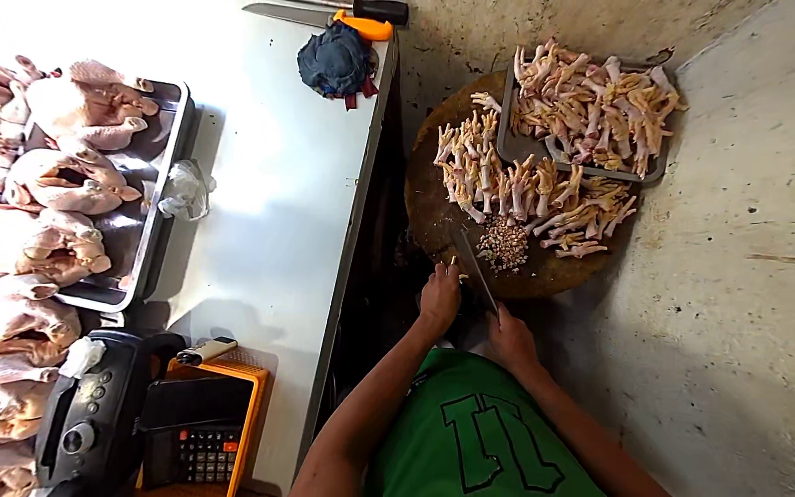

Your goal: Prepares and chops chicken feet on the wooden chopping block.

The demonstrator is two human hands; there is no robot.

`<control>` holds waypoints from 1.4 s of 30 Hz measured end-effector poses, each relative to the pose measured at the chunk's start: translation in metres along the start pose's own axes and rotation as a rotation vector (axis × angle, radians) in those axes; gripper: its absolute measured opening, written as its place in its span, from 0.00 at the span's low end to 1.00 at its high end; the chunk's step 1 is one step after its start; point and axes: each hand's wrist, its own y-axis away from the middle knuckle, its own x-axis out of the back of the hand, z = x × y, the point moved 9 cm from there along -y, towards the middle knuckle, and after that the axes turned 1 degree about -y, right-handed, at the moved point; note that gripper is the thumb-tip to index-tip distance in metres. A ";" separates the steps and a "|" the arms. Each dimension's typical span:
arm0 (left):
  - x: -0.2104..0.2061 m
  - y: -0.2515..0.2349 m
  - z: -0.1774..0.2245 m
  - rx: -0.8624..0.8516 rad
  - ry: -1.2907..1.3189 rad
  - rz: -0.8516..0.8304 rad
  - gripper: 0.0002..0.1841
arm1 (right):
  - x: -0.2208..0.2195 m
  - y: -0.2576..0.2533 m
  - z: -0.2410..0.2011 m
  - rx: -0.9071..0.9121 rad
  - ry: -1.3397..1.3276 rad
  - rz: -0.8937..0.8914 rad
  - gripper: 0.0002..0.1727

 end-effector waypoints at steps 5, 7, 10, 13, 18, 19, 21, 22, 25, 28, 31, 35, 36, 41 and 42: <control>0.011 0.016 -0.021 0.026 0.342 0.243 0.16 | -0.003 -0.007 0.011 -0.061 -0.056 -0.037 0.23; 0.017 0.023 -0.031 0.003 0.683 0.403 0.11 | 0.008 -0.003 0.008 -0.017 -0.102 0.038 0.23; 0.001 0.014 -0.045 0.112 1.079 0.370 0.10 | 0.013 0.004 0.009 0.133 -0.137 0.214 0.25; -0.012 0.000 -0.051 0.192 1.117 0.343 0.10 | 0.008 -0.008 0.011 0.038 -0.007 0.061 0.24; -0.010 -0.003 -0.057 0.272 1.076 0.348 0.10 | 0.032 0.003 -0.020 0.105 -0.010 0.119 0.22; -0.009 -0.003 -0.057 0.283 1.071 0.354 0.10 | 0.032 0.002 -0.025 0.138 -0.011 0.141 0.22; -0.008 -0.003 -0.058 0.301 1.051 0.357 0.10 | 0.022 -0.008 -0.023 0.108 0.050 0.061 0.23; -0.007 -0.003 -0.058 0.305 1.036 0.354 0.10 | 0.014 -0.014 -0.018 0.046 0.101 -0.033 0.24; -0.004 -0.004 -0.056 0.290 0.981 0.330 0.11 | 0.016 -0.021 -0.012 0.004 0.119 -0.110 0.24; -0.009 -0.004 -0.059 0.282 0.988 0.314 0.11 | 0.035 -0.004 -0.017 0.087 0.063 -0.006 0.23; -0.010 -0.005 -0.065 0.305 1.043 0.343 0.11 | 0.050 0.017 -0.022 0.258 -0.026 0.184 0.24; -0.011 -0.006 -0.065 0.331 1.061 0.353 0.10 | 0.036 0.033 -0.001 0.350 0.013 0.248 0.25; -0.011 -0.007 -0.065 0.332 1.061 0.353 0.10 | 0.026 0.030 0.009 0.272 0.065 0.146 0.25; -0.013 -0.008 -0.068 0.320 1.080 0.364 0.10 | 0.011 0.014 0.032 -0.036 0.186 -0.221 0.24; -0.014 -0.008 -0.070 0.321 1.094 0.370 0.11 | 0.015 0.012 0.033 -0.060 0.157 -0.253 0.24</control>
